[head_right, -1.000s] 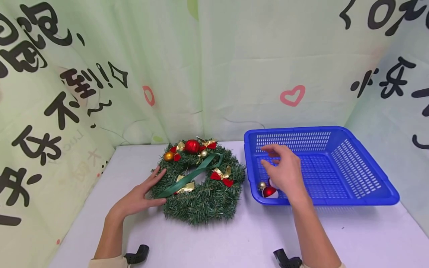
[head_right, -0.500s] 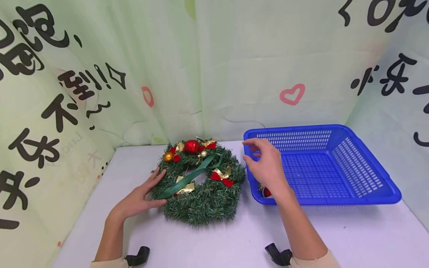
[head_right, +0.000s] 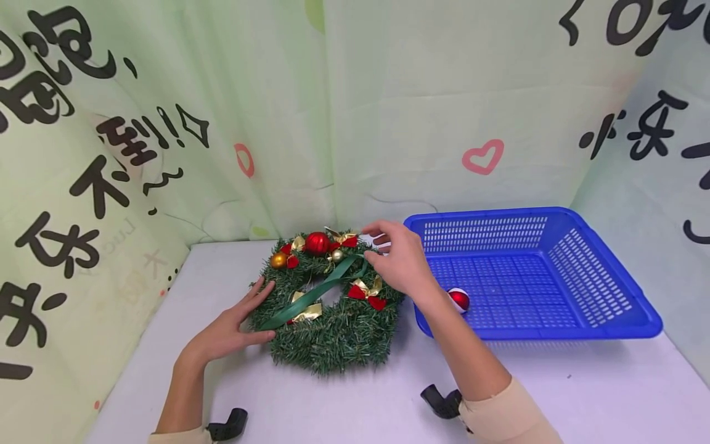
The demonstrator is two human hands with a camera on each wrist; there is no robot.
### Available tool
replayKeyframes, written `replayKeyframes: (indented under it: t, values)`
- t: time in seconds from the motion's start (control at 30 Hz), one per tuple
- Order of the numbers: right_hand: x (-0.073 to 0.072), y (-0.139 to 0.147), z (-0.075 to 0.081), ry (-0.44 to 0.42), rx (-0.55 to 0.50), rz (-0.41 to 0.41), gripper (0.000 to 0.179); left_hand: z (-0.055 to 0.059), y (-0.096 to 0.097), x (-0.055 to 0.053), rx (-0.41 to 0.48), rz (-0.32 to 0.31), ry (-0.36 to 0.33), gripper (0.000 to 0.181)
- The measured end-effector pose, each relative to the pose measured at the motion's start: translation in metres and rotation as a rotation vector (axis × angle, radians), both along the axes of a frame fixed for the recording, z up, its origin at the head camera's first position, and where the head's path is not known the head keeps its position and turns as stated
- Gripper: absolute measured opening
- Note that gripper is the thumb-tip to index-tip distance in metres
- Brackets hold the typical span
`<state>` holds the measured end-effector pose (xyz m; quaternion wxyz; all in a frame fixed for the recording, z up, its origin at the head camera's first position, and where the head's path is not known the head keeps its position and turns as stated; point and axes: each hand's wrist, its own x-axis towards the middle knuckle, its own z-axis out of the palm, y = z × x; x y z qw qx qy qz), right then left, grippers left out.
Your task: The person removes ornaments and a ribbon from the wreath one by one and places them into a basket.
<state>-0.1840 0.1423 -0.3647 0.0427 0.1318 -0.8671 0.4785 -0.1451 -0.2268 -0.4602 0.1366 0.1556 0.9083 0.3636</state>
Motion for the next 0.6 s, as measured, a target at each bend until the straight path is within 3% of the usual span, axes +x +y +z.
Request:
replayKeyframes:
  t: [0.6]
  values:
    - [-0.033,-0.030,0.008,-0.114,0.020,0.091,0.038,0.000,-0.001,0.001,-0.011,-0.009,0.009,0.098]
